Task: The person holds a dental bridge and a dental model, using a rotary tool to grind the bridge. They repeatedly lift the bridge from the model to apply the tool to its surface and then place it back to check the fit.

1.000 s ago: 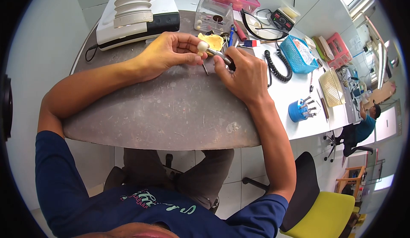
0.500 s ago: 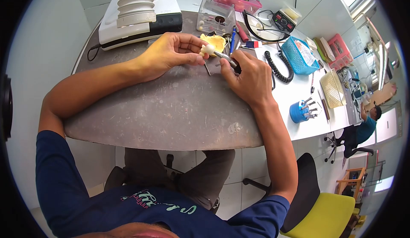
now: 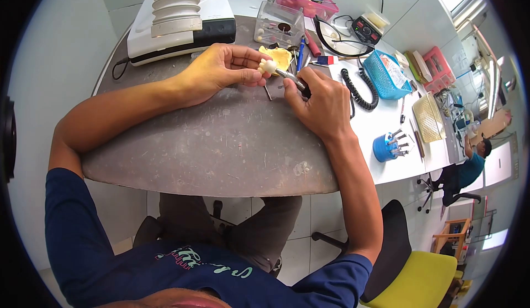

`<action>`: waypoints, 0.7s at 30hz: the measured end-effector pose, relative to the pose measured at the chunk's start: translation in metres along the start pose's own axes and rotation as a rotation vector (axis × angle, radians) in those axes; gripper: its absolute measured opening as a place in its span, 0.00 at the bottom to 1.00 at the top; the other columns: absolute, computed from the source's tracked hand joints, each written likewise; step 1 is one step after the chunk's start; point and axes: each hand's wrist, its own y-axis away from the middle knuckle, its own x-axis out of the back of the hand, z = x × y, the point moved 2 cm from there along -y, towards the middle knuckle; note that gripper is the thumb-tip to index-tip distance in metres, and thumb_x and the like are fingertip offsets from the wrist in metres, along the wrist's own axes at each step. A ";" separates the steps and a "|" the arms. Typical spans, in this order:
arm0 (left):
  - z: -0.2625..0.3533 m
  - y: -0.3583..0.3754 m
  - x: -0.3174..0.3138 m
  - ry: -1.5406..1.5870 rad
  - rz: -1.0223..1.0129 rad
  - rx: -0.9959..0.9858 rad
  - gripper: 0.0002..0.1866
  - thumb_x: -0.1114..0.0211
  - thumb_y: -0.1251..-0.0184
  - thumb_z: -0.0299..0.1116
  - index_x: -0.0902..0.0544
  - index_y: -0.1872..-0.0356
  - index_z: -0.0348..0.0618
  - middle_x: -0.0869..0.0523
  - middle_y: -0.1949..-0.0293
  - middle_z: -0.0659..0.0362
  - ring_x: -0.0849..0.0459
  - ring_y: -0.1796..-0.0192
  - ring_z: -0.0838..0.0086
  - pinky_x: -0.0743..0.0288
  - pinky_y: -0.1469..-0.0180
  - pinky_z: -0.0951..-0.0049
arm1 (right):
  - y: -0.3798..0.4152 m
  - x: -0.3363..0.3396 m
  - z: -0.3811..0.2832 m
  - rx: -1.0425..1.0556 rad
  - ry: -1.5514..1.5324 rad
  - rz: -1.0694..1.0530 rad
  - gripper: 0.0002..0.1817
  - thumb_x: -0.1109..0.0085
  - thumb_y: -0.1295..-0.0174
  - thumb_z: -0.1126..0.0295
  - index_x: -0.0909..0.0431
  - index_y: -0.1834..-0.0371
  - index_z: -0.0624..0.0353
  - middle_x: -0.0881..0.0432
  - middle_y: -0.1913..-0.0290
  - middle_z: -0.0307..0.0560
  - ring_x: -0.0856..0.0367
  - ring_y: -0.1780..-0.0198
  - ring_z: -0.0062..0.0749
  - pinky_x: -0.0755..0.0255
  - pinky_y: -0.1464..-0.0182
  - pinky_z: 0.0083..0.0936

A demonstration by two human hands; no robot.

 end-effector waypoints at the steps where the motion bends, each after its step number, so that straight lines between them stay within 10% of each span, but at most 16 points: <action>1: 0.000 0.000 0.000 0.001 0.000 0.003 0.22 0.30 0.31 0.28 0.20 0.37 0.36 0.11 0.50 0.56 0.14 0.47 0.78 0.22 0.38 0.76 | -0.001 -0.001 -0.001 -0.002 -0.002 -0.002 0.16 0.36 0.36 0.56 0.20 0.69 0.60 0.18 0.75 0.48 0.18 0.78 0.42 0.26 0.73 0.36; 21: -0.003 -0.002 0.001 0.010 -0.001 -0.016 0.21 0.28 0.33 0.29 0.19 0.41 0.36 0.11 0.49 0.57 0.14 0.47 0.78 0.23 0.40 0.77 | 0.000 0.001 -0.002 -0.025 0.038 -0.035 0.16 0.36 0.36 0.57 0.20 0.70 0.60 0.18 0.75 0.49 0.19 0.78 0.42 0.26 0.73 0.36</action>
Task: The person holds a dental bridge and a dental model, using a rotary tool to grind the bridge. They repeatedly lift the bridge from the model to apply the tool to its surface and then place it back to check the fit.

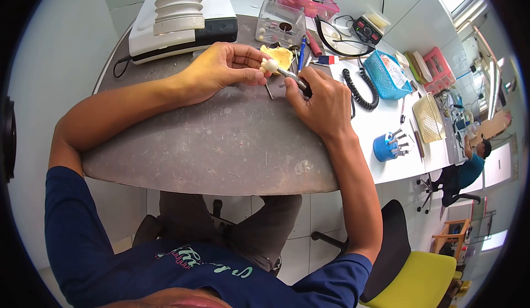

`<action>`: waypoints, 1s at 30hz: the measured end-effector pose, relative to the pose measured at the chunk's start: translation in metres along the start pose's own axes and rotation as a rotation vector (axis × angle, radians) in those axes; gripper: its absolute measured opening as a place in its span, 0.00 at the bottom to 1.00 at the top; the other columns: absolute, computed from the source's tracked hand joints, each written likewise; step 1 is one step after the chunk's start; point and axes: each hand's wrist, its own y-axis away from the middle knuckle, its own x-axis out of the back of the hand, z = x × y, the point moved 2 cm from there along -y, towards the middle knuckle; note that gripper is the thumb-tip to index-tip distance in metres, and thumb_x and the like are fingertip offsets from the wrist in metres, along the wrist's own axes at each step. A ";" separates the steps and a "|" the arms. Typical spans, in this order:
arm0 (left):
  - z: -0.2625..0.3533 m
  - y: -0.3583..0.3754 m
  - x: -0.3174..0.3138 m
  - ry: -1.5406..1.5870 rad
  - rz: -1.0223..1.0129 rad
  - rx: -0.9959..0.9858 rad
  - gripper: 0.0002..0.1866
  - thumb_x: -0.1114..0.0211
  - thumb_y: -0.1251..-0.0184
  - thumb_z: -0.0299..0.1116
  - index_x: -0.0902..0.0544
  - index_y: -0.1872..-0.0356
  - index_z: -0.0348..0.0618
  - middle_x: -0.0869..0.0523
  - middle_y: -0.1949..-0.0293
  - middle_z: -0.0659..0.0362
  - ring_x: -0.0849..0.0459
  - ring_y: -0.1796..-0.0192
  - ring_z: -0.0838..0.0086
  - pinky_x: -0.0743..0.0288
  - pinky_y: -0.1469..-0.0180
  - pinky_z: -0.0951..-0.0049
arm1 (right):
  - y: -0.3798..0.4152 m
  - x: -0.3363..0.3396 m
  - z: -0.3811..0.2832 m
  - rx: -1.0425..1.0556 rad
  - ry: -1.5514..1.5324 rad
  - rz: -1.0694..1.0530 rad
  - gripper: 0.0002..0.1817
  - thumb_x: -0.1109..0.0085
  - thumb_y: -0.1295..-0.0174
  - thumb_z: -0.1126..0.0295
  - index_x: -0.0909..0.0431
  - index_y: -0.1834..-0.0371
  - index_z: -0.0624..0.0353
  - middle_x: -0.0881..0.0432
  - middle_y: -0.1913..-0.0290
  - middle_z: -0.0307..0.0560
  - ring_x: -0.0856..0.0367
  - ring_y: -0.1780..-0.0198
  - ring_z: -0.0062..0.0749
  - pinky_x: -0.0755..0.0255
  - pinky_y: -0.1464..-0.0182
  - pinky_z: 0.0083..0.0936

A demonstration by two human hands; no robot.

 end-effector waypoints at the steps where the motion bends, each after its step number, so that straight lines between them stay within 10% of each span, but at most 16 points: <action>1: 0.000 0.000 0.000 0.001 0.002 -0.002 0.21 0.28 0.33 0.29 0.19 0.41 0.36 0.11 0.49 0.57 0.14 0.47 0.78 0.23 0.40 0.77 | -0.001 -0.001 0.000 0.002 0.001 -0.001 0.16 0.36 0.36 0.57 0.20 0.70 0.60 0.18 0.75 0.49 0.19 0.78 0.42 0.26 0.73 0.36; 30: 0.001 0.000 -0.001 -0.025 0.008 -0.011 0.20 0.29 0.33 0.27 0.19 0.41 0.37 0.11 0.50 0.59 0.14 0.48 0.80 0.23 0.40 0.77 | -0.002 -0.002 -0.001 0.020 -0.044 0.038 0.17 0.37 0.36 0.56 0.19 0.69 0.60 0.18 0.75 0.50 0.18 0.77 0.45 0.26 0.72 0.38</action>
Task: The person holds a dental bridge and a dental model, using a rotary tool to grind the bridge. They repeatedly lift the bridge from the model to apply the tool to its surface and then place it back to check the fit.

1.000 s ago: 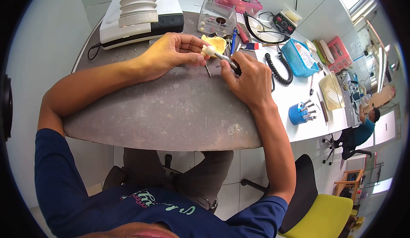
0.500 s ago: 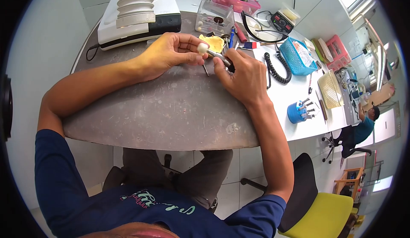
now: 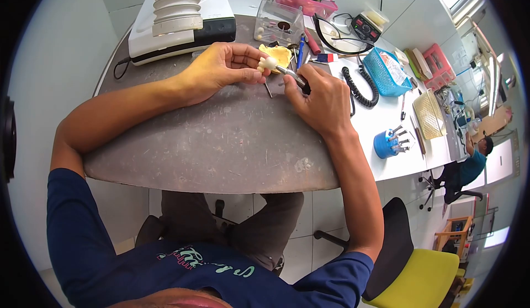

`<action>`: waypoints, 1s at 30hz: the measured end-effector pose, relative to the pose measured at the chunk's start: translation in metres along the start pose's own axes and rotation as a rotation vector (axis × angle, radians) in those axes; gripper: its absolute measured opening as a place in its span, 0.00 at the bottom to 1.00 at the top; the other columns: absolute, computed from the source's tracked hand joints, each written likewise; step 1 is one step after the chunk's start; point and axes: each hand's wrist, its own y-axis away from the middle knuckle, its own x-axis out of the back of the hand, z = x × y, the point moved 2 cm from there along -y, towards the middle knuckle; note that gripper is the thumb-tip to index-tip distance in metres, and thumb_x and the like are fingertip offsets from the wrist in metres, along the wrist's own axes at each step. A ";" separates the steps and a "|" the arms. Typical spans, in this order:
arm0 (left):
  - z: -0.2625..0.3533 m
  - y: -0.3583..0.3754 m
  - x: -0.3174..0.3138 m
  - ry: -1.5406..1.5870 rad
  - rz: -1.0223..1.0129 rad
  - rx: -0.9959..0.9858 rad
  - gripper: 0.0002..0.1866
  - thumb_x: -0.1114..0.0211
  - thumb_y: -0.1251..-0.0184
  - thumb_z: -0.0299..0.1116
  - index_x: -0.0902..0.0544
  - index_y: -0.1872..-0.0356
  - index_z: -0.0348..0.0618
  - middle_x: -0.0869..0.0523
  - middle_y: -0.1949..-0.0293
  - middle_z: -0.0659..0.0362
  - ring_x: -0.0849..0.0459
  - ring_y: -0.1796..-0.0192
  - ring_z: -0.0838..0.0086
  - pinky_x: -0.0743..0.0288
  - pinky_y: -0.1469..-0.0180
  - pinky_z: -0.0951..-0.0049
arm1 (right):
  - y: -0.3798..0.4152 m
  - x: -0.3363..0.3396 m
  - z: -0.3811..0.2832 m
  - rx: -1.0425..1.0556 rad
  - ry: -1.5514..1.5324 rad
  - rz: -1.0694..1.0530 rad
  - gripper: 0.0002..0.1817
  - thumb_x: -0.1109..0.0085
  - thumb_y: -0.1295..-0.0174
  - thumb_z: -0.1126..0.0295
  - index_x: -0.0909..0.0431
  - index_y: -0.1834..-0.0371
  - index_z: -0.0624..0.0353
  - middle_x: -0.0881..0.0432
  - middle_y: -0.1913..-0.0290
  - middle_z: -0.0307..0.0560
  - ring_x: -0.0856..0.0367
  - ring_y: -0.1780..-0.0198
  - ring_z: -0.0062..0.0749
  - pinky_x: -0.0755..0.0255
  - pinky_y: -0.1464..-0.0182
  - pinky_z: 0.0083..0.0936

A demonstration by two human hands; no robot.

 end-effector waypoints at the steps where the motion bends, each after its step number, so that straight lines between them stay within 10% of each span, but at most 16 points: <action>1: 0.001 0.001 0.000 0.002 0.002 0.000 0.20 0.29 0.33 0.27 0.19 0.41 0.37 0.11 0.50 0.59 0.14 0.48 0.80 0.23 0.40 0.77 | -0.001 0.000 0.000 -0.009 0.016 -0.015 0.17 0.37 0.36 0.56 0.19 0.69 0.60 0.17 0.75 0.50 0.18 0.77 0.45 0.26 0.72 0.38; 30: 0.008 0.004 -0.004 -0.094 0.032 0.043 0.24 0.32 0.31 0.24 0.24 0.34 0.38 0.14 0.46 0.55 0.15 0.45 0.77 0.23 0.38 0.75 | 0.004 0.006 0.001 0.038 -0.009 0.010 0.18 0.37 0.36 0.55 0.19 0.70 0.61 0.16 0.75 0.51 0.16 0.75 0.46 0.25 0.71 0.39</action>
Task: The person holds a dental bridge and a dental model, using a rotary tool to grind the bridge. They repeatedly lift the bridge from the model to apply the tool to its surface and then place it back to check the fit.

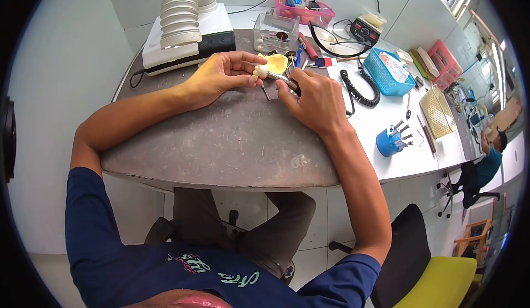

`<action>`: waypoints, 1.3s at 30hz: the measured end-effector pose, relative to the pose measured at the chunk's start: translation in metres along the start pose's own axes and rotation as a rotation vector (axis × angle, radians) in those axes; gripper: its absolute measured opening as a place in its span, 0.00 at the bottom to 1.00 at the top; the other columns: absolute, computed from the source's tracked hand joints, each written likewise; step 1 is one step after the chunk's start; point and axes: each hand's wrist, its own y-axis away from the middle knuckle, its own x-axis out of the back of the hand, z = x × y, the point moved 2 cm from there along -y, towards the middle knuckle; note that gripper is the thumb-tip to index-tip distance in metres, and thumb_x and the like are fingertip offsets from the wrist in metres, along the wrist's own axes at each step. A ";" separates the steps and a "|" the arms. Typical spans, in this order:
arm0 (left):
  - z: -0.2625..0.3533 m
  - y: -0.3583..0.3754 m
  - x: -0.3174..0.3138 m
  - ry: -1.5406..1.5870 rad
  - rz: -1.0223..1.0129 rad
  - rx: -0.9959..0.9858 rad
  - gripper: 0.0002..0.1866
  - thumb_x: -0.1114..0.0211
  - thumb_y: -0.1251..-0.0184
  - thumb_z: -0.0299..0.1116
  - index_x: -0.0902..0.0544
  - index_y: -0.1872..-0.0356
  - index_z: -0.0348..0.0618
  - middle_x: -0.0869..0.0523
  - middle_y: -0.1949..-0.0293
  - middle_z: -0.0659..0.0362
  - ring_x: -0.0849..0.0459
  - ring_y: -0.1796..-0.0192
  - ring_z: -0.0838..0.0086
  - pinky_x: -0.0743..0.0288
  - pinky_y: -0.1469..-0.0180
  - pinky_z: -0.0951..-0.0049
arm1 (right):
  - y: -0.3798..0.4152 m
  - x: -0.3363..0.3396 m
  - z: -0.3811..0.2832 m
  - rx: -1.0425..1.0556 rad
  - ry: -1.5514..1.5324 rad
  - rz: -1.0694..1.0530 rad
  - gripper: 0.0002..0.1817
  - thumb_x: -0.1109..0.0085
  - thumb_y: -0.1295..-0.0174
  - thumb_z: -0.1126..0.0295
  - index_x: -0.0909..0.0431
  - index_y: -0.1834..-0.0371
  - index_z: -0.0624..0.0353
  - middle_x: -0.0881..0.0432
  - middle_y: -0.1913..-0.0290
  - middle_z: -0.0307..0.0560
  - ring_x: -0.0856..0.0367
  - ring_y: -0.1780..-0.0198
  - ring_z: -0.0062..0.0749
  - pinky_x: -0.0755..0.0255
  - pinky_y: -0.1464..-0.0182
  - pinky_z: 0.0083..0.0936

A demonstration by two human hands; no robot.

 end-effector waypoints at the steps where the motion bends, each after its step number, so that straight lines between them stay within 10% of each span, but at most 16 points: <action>1: -0.001 0.000 0.000 0.029 -0.003 -0.002 0.24 0.32 0.31 0.24 0.24 0.35 0.38 0.14 0.46 0.55 0.15 0.45 0.77 0.23 0.38 0.75 | 0.000 -0.001 0.000 0.007 0.012 -0.015 0.18 0.37 0.36 0.55 0.19 0.69 0.61 0.16 0.75 0.51 0.17 0.75 0.46 0.25 0.71 0.40; 39: -0.002 0.000 -0.002 0.176 0.021 0.006 0.16 0.41 0.21 0.32 0.22 0.39 0.37 0.15 0.47 0.54 0.13 0.46 0.73 0.19 0.40 0.76 | -0.004 -0.004 -0.006 0.067 0.021 0.002 0.17 0.37 0.36 0.56 0.17 0.67 0.60 0.16 0.76 0.49 0.15 0.75 0.43 0.23 0.70 0.37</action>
